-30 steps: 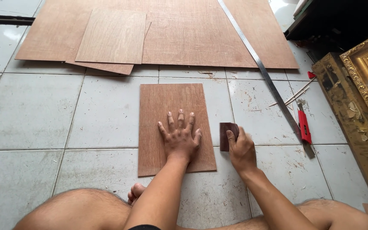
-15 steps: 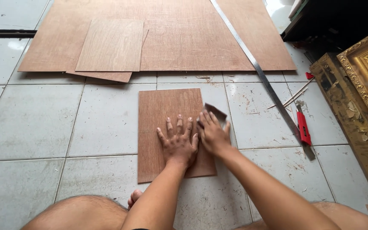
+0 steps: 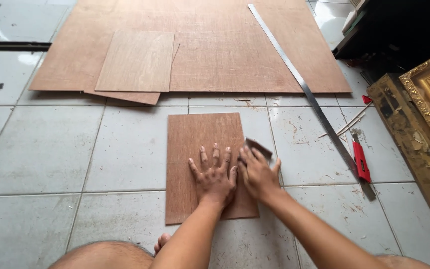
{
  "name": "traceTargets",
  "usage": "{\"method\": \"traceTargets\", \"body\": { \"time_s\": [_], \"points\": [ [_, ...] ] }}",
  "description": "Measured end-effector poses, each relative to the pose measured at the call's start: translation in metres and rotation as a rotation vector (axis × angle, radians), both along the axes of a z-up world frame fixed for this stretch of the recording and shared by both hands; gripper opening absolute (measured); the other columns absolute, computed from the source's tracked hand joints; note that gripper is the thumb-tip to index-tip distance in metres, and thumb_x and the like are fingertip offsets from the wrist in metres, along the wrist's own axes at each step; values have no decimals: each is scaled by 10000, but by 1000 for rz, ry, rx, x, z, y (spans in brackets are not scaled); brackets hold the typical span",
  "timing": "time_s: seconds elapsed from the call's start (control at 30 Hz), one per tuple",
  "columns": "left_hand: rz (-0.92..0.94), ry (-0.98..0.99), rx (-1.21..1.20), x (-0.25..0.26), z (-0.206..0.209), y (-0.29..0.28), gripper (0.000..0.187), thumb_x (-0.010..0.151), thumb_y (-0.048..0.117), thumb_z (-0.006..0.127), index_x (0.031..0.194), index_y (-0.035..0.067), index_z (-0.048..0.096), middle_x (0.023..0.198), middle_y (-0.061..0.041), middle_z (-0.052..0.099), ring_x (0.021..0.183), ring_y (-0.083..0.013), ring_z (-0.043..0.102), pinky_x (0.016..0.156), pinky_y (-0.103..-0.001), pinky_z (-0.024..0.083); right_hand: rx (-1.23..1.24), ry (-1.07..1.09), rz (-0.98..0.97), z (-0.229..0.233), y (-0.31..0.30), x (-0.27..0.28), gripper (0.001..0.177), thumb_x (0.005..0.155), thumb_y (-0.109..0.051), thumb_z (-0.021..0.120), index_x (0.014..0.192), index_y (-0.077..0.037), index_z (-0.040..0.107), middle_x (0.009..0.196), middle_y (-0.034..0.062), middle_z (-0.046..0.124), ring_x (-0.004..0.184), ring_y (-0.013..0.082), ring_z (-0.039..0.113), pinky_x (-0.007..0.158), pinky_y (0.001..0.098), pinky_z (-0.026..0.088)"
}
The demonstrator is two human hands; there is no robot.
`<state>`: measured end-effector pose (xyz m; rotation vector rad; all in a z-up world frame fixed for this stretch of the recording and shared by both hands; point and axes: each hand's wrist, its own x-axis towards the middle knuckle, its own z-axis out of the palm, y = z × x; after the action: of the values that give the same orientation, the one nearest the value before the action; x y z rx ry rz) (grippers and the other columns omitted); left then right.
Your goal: Sanding the surface and edges of a small rectangular plywood piece with sandpaper.
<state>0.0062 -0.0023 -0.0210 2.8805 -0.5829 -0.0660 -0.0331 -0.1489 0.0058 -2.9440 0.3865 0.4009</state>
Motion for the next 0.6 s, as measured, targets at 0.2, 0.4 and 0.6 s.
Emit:
{"method": "traceTargets", "body": {
  "time_s": [0.2,0.4,0.6],
  "points": [
    [-16,76,20,1,11,2,687,1100,621,404,1750,406,353,1844,-13,309,1711,-446,173,1303,-826,72,21,-98,-10,-28,-40,100,573,1230,-503,290,1761,-302,370,1863,-98,320,1712,204,277,1117,1009,226],
    [0,36,0,4,-8,-1,676,1091,615,434,1736,419,385,1833,-9,323,1705,-442,194,1300,-820,104,88,-40,29,15,1,-19,581,1207,-375,355,1771,-237,318,1877,3,303,1704,269,295,1187,931,224],
    [-75,-116,25,4,-14,-2,727,1093,631,372,1757,350,277,1837,-101,259,1656,-520,174,1242,-901,153,94,-60,-17,4,4,-36,595,1168,-444,289,1744,-298,318,1850,-140,289,1699,125,257,1278,833,142]
  ]
}}
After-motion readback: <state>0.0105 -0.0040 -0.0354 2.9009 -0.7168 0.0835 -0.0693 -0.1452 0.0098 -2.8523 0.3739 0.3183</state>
